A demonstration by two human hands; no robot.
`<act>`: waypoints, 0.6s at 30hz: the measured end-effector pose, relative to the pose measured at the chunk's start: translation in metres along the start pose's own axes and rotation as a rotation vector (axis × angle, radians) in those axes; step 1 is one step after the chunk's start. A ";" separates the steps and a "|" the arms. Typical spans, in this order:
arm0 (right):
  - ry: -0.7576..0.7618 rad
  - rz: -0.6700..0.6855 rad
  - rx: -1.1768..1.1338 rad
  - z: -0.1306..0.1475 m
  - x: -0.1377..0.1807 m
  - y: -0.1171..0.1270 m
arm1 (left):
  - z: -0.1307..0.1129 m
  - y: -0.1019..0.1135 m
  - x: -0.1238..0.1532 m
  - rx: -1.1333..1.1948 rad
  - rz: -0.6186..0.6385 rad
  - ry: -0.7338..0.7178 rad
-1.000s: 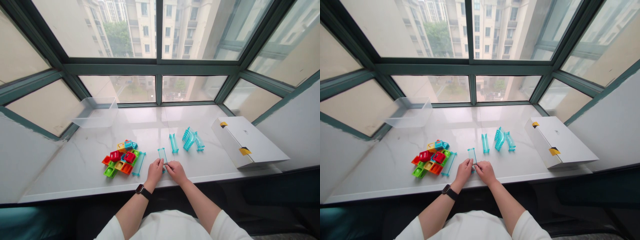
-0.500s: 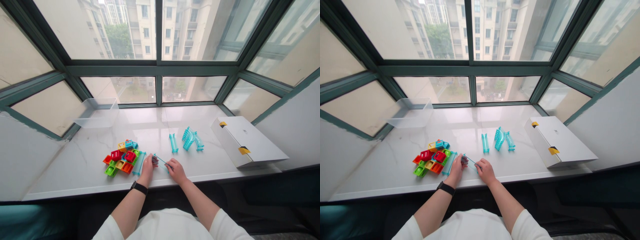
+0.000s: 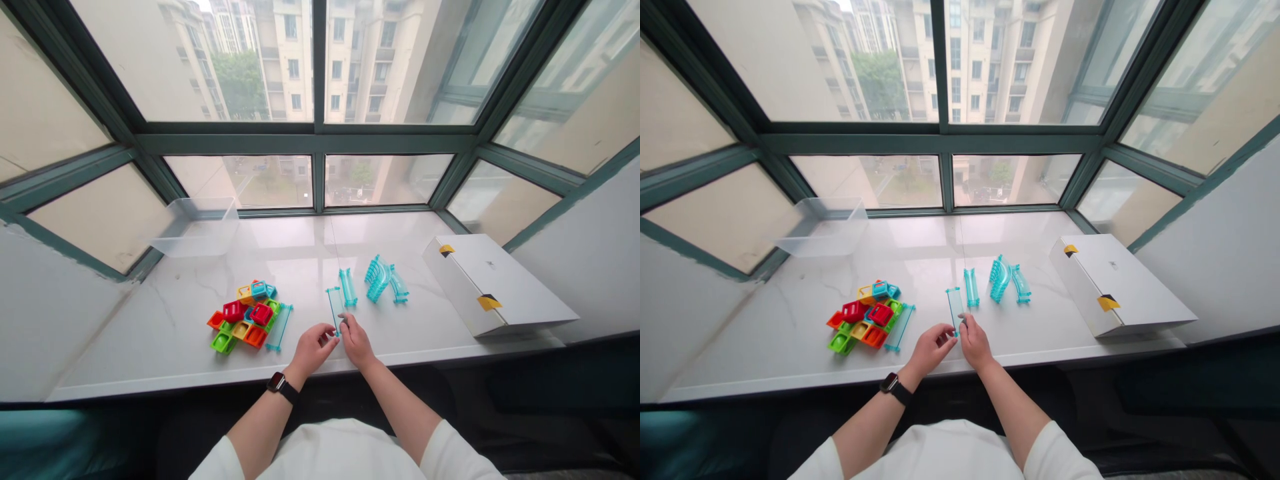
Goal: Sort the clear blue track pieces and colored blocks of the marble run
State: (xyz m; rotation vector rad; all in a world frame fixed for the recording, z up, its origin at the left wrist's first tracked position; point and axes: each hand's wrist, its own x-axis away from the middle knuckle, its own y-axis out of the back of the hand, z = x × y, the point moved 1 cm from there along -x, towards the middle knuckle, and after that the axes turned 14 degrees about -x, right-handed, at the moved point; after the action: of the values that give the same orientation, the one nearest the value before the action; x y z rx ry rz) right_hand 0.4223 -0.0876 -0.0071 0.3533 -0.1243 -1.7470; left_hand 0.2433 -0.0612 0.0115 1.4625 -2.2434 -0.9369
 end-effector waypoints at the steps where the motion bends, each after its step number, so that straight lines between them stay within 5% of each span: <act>1: 0.009 0.014 0.006 0.000 0.000 0.000 | -0.001 0.000 0.000 -0.022 -0.004 -0.006; 18: 0.196 0.101 -0.005 0.007 -0.001 0.002 | 0.002 0.003 -0.007 0.096 -0.019 0.085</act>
State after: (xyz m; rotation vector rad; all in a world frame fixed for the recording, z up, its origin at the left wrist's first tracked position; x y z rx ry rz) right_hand 0.4220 -0.0878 0.0004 0.5040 0.0040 -1.6036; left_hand 0.2430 -0.0536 0.0127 1.5366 -2.2444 -0.7675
